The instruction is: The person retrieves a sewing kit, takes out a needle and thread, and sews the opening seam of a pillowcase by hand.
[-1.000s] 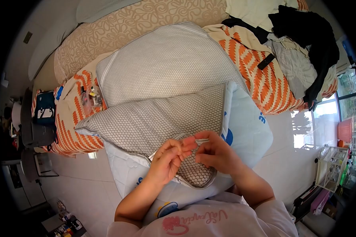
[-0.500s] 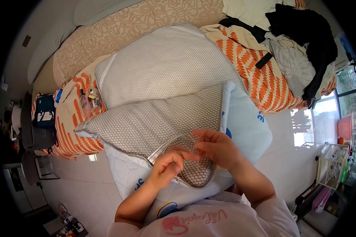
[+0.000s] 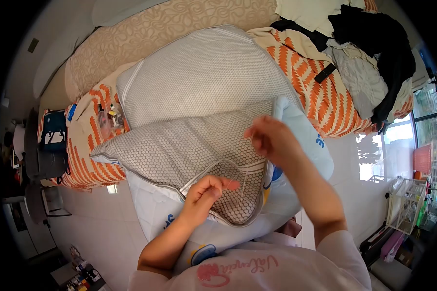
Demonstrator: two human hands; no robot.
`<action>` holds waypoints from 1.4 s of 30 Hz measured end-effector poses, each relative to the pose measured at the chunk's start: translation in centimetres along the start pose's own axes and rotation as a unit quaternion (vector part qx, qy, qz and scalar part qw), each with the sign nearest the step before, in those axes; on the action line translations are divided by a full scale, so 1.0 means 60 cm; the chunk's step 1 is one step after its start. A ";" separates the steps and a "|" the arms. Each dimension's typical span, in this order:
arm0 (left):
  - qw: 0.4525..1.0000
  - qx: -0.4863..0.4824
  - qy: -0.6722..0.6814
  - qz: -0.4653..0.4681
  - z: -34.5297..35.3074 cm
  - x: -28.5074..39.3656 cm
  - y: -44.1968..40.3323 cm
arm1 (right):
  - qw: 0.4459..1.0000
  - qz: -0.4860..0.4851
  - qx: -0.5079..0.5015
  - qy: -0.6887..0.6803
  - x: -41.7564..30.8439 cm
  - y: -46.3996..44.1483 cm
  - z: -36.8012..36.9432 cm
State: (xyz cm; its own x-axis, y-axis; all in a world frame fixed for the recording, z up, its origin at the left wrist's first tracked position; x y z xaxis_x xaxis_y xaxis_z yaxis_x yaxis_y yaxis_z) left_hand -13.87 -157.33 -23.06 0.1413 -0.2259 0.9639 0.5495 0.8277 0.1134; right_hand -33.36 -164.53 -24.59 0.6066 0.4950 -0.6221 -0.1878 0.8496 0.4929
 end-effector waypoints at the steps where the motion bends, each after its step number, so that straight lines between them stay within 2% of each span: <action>1: 1.000 0.009 -0.012 -0.013 0.000 0.000 0.002 | 0.999 -0.033 0.030 -0.020 -0.023 -0.020 -0.010; 4: 0.998 0.038 -0.011 -0.046 0.000 0.000 0.010 | 0.985 -0.107 0.125 -0.055 -0.105 -0.074 -0.047; 6: 0.998 0.069 0.001 -0.010 0.009 0.012 0.018 | 0.970 -0.185 0.139 -0.075 -0.163 -0.115 -0.092; 7: 0.996 0.084 0.008 0.007 0.013 0.018 0.025 | 0.953 -0.276 0.108 0.065 -0.207 -0.171 -0.167; 9: 0.978 0.048 -0.189 0.069 0.018 0.039 0.041 | 0.929 -0.339 0.112 0.101 -0.250 -0.199 -0.218; 11: 0.930 0.013 -0.352 0.106 0.031 0.054 0.057 | 0.934 -0.286 0.183 -0.107 -0.296 -0.150 -0.174; 14: 0.841 -0.029 -0.520 0.147 0.044 0.049 0.086 | 0.893 -0.402 0.197 -0.046 -0.379 -0.129 -0.188; 17: 0.830 0.005 -0.524 0.189 0.044 0.054 0.095 | 0.876 -0.444 0.188 0.014 -0.465 -0.122 -0.220; 24: 0.839 0.027 -0.500 0.213 0.040 0.049 0.098 | 0.782 -0.572 0.206 0.137 -0.680 0.016 -0.159; 25: 0.838 0.020 -0.502 0.211 0.041 0.052 0.097 | 0.804 -0.538 0.157 0.198 -0.774 0.009 -0.211; 27: 0.836 0.018 -0.505 0.215 0.042 0.055 0.095 | 0.747 -0.596 0.240 0.173 -0.781 0.074 -0.142; 28: 0.834 0.022 -0.505 0.220 0.043 0.056 0.095 | 0.757 -0.601 0.187 0.176 -0.843 0.085 -0.168; 29: 0.832 0.027 -0.506 0.225 0.043 0.056 0.096 | 0.750 -0.613 0.187 0.165 -0.879 0.101 -0.176; 33: 0.828 0.027 -0.512 0.228 0.044 0.058 0.095 | 0.686 -0.656 0.274 0.154 -0.883 0.207 -0.075; 36: 0.827 0.010 -0.511 0.234 0.044 0.058 0.093 | 0.665 -0.677 0.313 0.046 -1.034 0.245 -0.115; 40: 0.810 0.012 -0.518 0.276 0.048 0.069 0.091 | 0.615 -0.709 0.327 0.116 -0.981 0.323 -0.038; 42: 0.799 0.018 -0.523 0.296 0.052 0.073 0.089 | 0.589 -0.732 0.318 0.129 -1.025 0.363 -0.045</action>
State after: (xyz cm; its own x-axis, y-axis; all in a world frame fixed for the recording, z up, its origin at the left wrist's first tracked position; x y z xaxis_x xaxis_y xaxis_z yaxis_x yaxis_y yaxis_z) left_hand -12.88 -152.29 -17.45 -0.4089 0.7485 0.5221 0.6142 0.6488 -0.4492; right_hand -76.85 -176.00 22.76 -0.3938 -0.6013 -0.6952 0.7673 0.2014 -0.6088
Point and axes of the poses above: each hand's wrist, its own y-axis away from the middle knuckle, its own z-axis out of the palm, x = y × z, the point moved 6 cm from there along -y, towards the middle knuckle, and after that the axes turned 9 degrees about -y, right-handed, at the moved point
